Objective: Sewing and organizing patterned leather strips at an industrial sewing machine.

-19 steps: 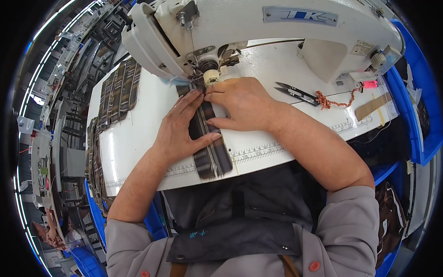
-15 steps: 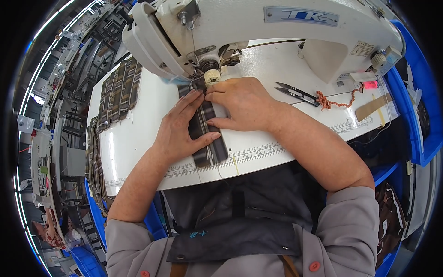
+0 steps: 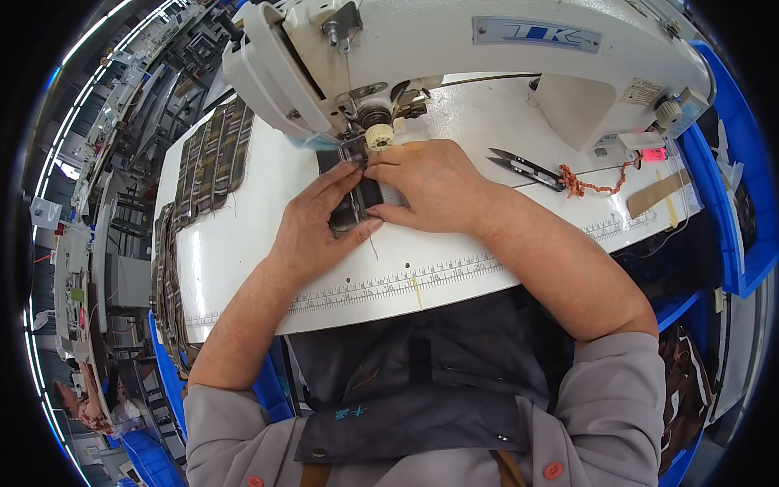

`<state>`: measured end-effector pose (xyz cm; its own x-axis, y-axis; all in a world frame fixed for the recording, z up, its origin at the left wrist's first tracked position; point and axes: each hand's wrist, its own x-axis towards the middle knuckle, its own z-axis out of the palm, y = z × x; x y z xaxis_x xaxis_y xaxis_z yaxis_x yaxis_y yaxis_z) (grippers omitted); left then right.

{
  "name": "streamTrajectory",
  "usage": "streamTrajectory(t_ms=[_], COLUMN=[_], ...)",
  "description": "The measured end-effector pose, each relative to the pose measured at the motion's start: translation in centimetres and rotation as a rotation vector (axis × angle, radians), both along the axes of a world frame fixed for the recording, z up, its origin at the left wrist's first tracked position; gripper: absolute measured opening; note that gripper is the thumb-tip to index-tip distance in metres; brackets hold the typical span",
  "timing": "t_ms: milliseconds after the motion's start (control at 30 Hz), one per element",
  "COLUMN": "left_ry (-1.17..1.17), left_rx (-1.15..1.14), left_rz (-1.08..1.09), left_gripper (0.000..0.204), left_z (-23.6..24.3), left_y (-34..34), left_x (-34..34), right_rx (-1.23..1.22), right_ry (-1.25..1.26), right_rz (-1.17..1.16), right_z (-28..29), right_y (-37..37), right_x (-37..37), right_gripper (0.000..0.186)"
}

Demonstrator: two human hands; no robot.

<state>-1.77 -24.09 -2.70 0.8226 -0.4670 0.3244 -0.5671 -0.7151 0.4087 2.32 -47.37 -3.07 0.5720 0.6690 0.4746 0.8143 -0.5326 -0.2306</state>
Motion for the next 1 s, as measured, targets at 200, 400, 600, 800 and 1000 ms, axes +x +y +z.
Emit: streamTrajectory(t_ms=[200,400,600,800,1000], left_ry=[-0.030,-0.049,0.076,0.022,-0.390], left_rx=[0.035,0.031,0.164,0.343,0.543], left_rz=[0.007,-0.028,0.009,-0.105,-0.119], left_gripper=[0.057,0.047,0.034,0.040,0.013], left_z=[0.0,0.1,2.0,2.8,1.5], left_y=[-0.1,0.8,1.6,2.0,3.0], left_x=[0.5,2.3,4.9,6.5,7.6], right_rx=[0.002,-0.005,-0.007,-0.005,-0.025], right_ry=[0.004,0.037,0.066,0.094,0.085], right_rz=[-0.012,-0.019,-0.007,0.002,0.004], right_z=[0.0,0.5,0.6,0.8,0.8], right_y=[-0.1,0.2,0.3,0.1,0.5], right_x=[0.0,-0.3,-0.3,-0.3,-0.2], right_gripper=[0.037,0.032,0.031,0.032,0.035])
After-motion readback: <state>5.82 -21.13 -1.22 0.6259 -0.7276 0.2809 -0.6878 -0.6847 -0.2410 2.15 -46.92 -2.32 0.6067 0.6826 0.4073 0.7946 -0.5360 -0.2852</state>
